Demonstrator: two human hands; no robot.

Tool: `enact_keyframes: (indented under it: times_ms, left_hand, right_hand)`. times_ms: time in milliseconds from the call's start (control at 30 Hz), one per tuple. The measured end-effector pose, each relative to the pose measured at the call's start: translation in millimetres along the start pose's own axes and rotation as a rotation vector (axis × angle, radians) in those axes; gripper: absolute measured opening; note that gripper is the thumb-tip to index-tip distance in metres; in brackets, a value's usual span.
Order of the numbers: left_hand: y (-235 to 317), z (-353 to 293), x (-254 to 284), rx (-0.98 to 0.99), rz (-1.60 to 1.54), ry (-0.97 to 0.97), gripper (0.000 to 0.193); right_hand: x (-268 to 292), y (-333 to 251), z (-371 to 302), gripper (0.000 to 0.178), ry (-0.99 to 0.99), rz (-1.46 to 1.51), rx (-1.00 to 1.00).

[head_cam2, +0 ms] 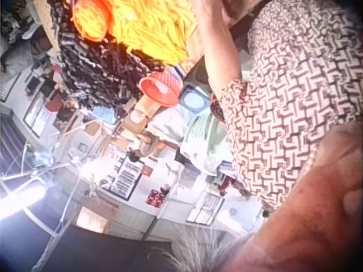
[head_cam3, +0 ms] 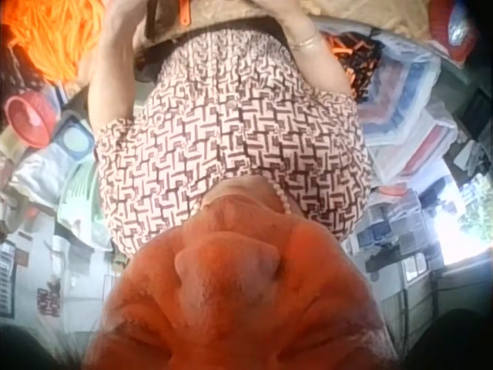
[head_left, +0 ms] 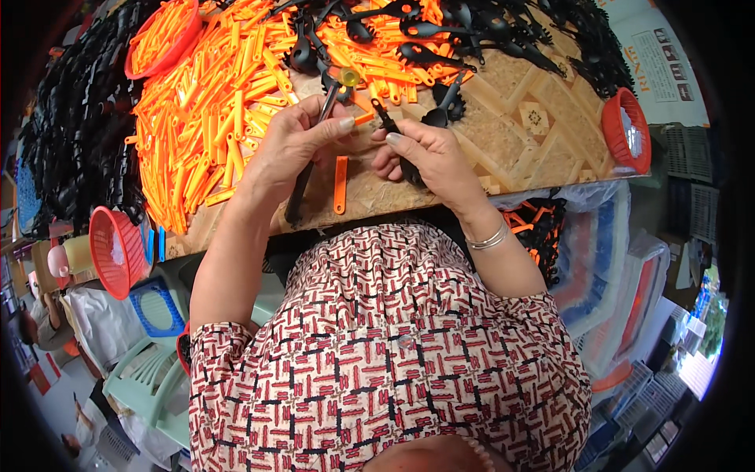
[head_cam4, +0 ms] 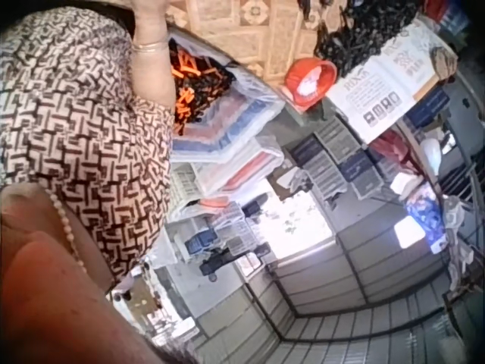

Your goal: The person assembles orange plastic handles into black plastic heads using a hammer to secure the connection. They repeatedly pick up components from piles on a wooden table, insert the handle into the head, and strike the joint with a hammer before placing the finished unit aside.

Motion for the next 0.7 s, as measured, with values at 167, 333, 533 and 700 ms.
enact_keyframes:
  times_ms: [167,333,533,700]
  left_hand:
    - [0.6,-3.7,-4.2,-0.008,-0.023,-0.029,0.025]
    - [10.4,-8.5,-3.4,-0.025,0.042,0.012,0.037]
    - [19.0,-19.1,-3.5,-0.19,0.309,-0.001,0.016]
    - [35.9,-18.5,-5.8,-0.29,0.648,0.009,0.011]
  right_hand:
    - [-8.3,6.4,-16.0,0.032,-0.045,0.236,-0.202]
    - [-2.7,6.1,-19.6,0.032,-0.025,0.249,-0.226]
    - [-8.7,11.6,-21.0,0.03,-0.075,0.2,-0.247]
    - [-12.1,15.1,-17.9,0.029,-0.113,0.157,-0.3]
Point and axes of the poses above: each hand's wrist, its own z-axis towards the middle knuckle, its own x-axis out of the back of the hand, y = z × x, the point moved 9 cm from there along z, towards the middle knuckle, and after that the axes turned 12 degrees about z, right-handed, at the moved point
